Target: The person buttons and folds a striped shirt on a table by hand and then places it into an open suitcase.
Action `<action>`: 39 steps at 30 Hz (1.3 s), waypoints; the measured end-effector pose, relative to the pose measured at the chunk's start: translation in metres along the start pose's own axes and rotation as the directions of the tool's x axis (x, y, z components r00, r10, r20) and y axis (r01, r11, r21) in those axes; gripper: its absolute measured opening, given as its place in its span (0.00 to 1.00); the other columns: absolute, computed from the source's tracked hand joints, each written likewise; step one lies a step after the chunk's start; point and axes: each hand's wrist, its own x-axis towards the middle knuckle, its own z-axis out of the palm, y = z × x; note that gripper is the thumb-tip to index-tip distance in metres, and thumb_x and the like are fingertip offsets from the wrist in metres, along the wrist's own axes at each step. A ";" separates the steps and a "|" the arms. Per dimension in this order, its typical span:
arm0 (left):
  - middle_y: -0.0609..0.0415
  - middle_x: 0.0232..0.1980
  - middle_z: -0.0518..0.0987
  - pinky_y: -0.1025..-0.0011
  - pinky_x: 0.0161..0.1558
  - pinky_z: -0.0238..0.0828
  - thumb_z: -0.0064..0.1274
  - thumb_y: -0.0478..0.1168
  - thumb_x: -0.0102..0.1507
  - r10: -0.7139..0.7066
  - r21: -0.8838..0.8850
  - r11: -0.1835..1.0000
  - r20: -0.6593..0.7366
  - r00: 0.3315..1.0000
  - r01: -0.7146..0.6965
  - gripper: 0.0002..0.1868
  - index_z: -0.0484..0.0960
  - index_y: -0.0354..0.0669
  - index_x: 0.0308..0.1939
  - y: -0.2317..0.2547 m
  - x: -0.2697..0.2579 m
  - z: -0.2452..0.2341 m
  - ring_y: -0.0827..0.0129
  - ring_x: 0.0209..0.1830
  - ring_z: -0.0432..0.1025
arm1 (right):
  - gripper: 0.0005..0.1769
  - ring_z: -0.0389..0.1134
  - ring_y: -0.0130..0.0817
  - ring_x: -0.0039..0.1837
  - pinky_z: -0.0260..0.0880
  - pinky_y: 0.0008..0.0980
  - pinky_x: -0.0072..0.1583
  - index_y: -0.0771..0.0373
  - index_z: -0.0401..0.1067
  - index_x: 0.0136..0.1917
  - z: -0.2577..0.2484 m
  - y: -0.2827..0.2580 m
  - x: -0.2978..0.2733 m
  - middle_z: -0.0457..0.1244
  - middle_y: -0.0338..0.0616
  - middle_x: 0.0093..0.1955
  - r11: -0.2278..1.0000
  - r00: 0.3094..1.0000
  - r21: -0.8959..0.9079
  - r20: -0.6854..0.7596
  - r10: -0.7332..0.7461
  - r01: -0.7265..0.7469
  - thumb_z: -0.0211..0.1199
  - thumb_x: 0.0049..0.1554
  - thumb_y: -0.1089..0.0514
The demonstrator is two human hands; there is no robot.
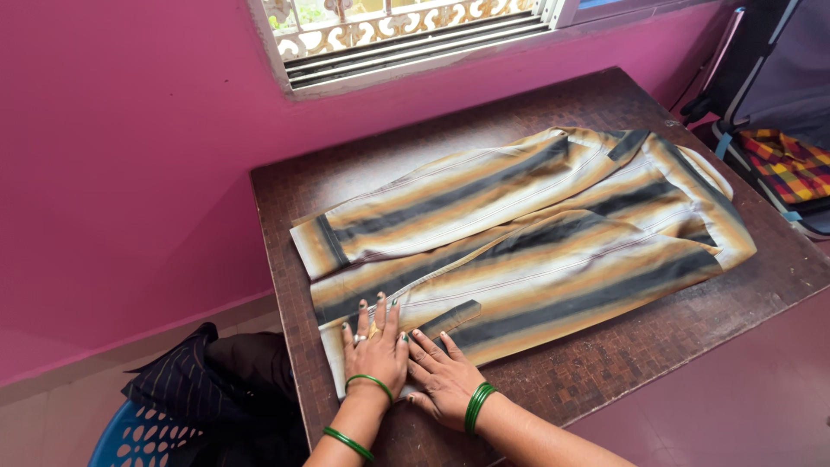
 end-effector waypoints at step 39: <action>0.58 0.86 0.43 0.44 0.74 0.31 0.44 0.54 0.61 -0.048 0.107 0.992 -0.108 0.993 0.060 0.40 0.55 0.64 0.79 -0.022 -0.001 0.023 0.59 0.82 0.38 | 0.40 0.29 0.37 0.86 0.25 0.52 0.79 0.47 0.37 0.83 -0.035 0.123 -0.032 0.30 0.38 0.87 0.954 0.955 -0.091 0.057 0.292 -0.286 0.42 0.64 0.36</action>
